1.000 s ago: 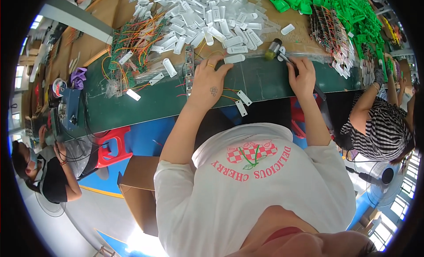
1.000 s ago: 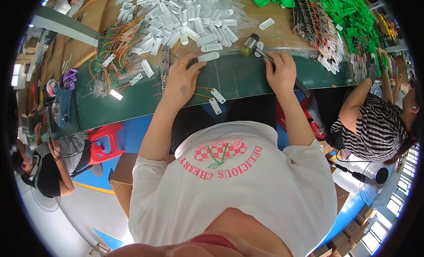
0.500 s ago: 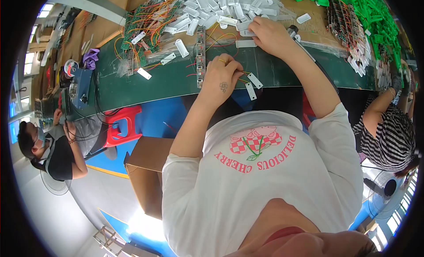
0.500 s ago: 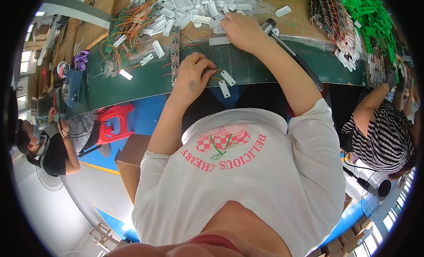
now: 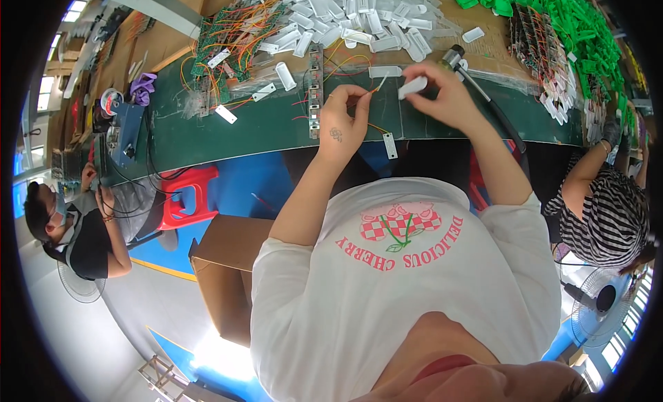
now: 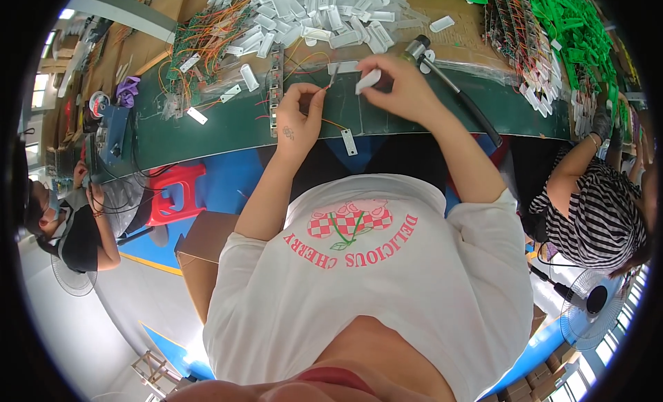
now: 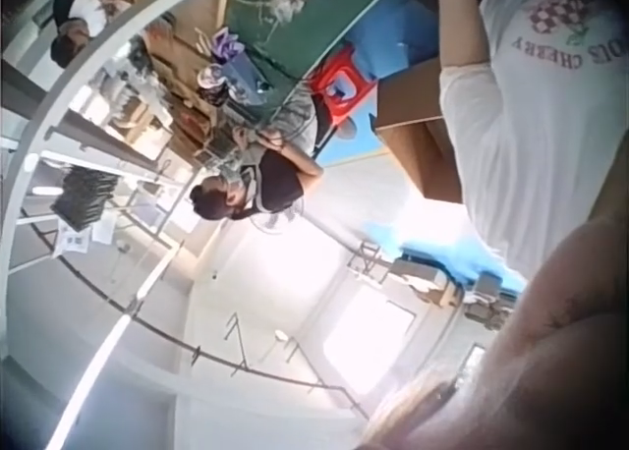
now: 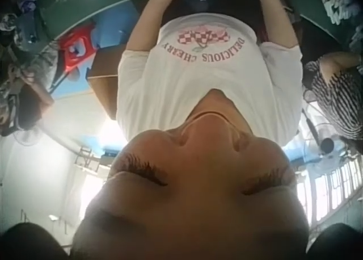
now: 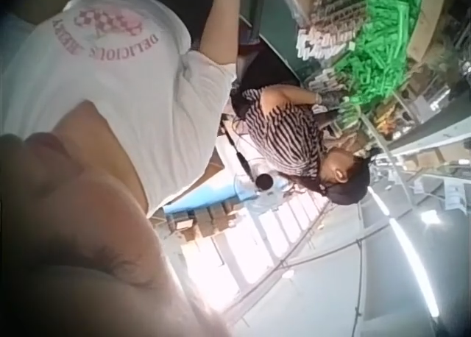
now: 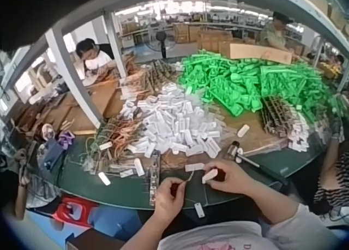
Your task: Assembling electronic light components by snapping plastic covers onto wire harnesses using a rubber mallet.
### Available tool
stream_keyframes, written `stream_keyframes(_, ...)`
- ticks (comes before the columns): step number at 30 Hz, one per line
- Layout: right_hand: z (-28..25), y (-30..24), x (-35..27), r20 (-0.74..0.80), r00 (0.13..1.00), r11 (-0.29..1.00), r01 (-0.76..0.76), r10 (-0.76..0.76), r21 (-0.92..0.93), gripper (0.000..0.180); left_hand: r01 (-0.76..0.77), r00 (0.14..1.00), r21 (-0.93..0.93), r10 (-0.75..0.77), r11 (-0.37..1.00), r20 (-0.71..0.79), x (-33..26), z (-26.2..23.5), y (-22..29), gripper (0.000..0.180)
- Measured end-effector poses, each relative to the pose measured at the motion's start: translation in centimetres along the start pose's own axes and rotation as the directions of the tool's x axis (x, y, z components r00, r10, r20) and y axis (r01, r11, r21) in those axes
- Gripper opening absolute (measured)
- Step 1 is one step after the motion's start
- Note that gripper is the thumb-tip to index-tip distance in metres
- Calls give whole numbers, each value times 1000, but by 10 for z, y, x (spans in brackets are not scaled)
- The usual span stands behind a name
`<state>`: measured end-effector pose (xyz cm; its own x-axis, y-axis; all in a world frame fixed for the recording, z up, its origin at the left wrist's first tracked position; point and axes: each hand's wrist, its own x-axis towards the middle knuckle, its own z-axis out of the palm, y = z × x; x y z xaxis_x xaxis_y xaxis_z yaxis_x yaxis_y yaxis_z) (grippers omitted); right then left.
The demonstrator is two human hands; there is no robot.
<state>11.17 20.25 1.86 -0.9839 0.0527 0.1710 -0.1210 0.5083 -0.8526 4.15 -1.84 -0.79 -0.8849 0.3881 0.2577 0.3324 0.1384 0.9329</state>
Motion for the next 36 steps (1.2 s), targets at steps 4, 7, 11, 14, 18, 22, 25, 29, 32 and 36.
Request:
stream_keyframes(4, 33, 7, -24, -161, 987, 996, -18, 4, -85, 45, -262, 963, 234, 236, 936, 133, -1, 0, -4, 10)
stream_keyframes(7, 31, 4, -26, -179, 975, 970, 90, -132, -227, 45, -364, 929, 335, 315, 869, 193, -3, 0, -7, 10)
stream_keyframes(11, 28, 16, -29, -101, 961, 929, 218, -258, -298, 38, -415, 906, 323, 352, 851, 235, -4, 2, -5, 14)
stream_keyframes(14, 29, 15, -31, -68, 935, 884, 302, -347, -356, 30, -480, 873, 355, 401, 802, 276, -1, 1, -7, 15)
stream_keyframes(18, 31, 12, -29, -38, 910, 818, 352, -413, -456, 27, -528, 847, 394, 432, 752, 311, -1, -1, -2, 18)
stream_keyframes(22, 32, 11, -27, -6, 900, 781, 375, -436, -499, 27, -454, 889, 532, 397, 715, 226, 0, 1, 18, 10)
stream_keyframes(25, 28, 11, -25, 99, 895, 775, 428, -436, -465, 28, -387, 920, 630, 330, 673, 212, 3, 4, 19, 8)
stream_keyframes(29, 26, 11, -25, 154, 871, 772, 486, -466, -411, 27, -285, 954, 603, 157, 745, 256, 5, 3, 21, 9)
stream_keyframes(32, 26, 8, -25, 116, 877, 771, 468, -467, -432, 27, -248, 952, 416, 141, 875, 272, 4, -3, 12, 17)
stream_keyframes(36, 27, 10, -26, 97, 877, 783, 465, -470, -413, 26, -363, 911, 345, 253, 865, 324, 0, -9, 9, 27)
